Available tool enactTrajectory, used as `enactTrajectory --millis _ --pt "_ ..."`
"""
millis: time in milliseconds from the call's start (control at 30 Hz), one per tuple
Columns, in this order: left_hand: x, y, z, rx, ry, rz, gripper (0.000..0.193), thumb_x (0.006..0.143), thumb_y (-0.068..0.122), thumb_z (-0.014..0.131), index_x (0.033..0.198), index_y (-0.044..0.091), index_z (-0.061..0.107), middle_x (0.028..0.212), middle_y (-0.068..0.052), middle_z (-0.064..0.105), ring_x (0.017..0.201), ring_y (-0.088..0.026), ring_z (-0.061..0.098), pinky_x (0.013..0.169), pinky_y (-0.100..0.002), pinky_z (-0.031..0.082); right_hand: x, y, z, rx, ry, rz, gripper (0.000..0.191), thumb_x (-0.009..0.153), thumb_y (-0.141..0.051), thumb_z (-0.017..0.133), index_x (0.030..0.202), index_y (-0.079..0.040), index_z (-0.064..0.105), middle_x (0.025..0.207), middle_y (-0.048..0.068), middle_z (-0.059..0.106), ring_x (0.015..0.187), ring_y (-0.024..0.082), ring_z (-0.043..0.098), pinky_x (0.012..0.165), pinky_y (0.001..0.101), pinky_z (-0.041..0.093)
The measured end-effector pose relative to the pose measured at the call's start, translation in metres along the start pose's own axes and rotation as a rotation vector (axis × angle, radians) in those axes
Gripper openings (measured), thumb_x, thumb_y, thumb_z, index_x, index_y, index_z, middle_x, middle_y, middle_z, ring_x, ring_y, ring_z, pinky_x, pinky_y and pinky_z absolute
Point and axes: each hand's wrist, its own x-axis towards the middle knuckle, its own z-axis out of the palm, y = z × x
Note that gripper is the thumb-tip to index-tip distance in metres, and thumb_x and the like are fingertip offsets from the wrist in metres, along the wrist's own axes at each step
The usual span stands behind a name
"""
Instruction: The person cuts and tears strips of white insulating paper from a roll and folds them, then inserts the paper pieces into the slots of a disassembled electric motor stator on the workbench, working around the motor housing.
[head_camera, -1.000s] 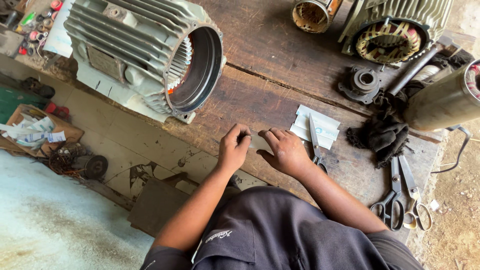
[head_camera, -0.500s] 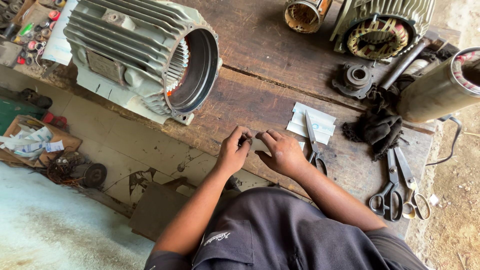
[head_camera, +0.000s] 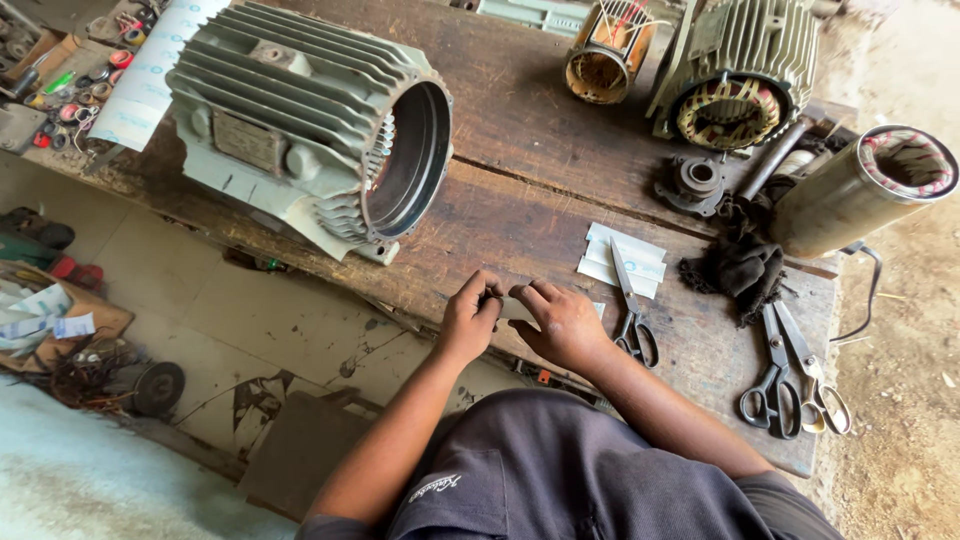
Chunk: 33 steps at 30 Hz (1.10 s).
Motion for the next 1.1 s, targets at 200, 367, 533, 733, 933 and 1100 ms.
enactTrajectory --millis 200,367,533,733,933,1100 --pt "-0.016 -0.018 -0.023 -0.123 0.038 0.085 0.012 0.097 -0.003 0.054 0.098 0.009 0.057 0.072 0.004 0.051 0.060 -0.004 0.047 0.052 -0.025 0.038 0.004 -0.034 0.018 -0.030 -0.005 0.027 0.048 0.078 -0.027 0.080 0.120 -0.012 0.064 0.102 0.011 0.068 0.088 0.035 0.070 0.071 0.0469 0.057" --pt "-0.037 -0.029 -0.054 -0.201 0.039 0.059 0.012 0.097 -0.003 0.055 0.097 0.008 0.058 0.072 0.005 0.051 0.059 -0.003 0.046 0.051 -0.025 0.039 0.005 -0.068 0.033 0.092 -0.030 0.064 0.051 0.077 -0.029 0.083 0.121 -0.012 0.063 0.109 0.014 0.070 0.092 0.039 0.069 0.074 0.0487 0.056" --pt "-0.067 -0.028 -0.088 -0.122 -0.004 0.110 0.013 0.095 -0.003 0.057 0.103 0.007 0.058 0.079 0.005 0.053 0.066 -0.004 0.049 0.058 -0.024 0.041 0.003 -0.106 0.046 0.158 -0.026 0.139 0.049 0.077 -0.024 0.081 0.122 -0.013 0.064 0.112 0.013 0.071 0.092 0.039 0.070 0.072 0.0480 0.057" --pt "-0.092 -0.026 -0.118 -0.103 -0.066 0.169 0.019 0.094 -0.006 0.057 0.109 0.007 0.058 0.088 0.002 0.055 0.077 -0.005 0.051 0.067 -0.023 0.045 -0.007 -0.142 0.066 0.121 0.037 0.165 0.048 0.077 -0.023 0.081 0.122 -0.014 0.066 0.104 0.012 0.070 0.086 0.038 0.070 0.068 0.0474 0.057" --pt "-0.101 -0.031 -0.125 -0.239 -0.104 -0.016 0.018 0.094 -0.004 0.058 0.108 0.008 0.057 0.085 0.003 0.057 0.070 -0.003 0.052 0.057 -0.022 0.046 -0.017 -0.156 0.079 -0.052 0.147 0.090 0.048 0.075 -0.022 0.079 0.121 -0.013 0.066 0.104 0.009 0.069 0.087 0.032 0.069 0.069 0.0449 0.056" --pt "-0.104 -0.043 -0.129 -0.301 -0.112 -0.045 0.014 0.095 -0.004 0.057 0.102 0.008 0.057 0.086 0.004 0.057 0.067 -0.004 0.055 0.056 -0.023 0.047 -0.020 -0.160 0.083 -0.245 0.195 -0.047 0.045 0.082 -0.025 0.078 0.123 -0.012 0.065 0.106 0.009 0.068 0.087 0.027 0.068 0.068 0.0411 0.052"
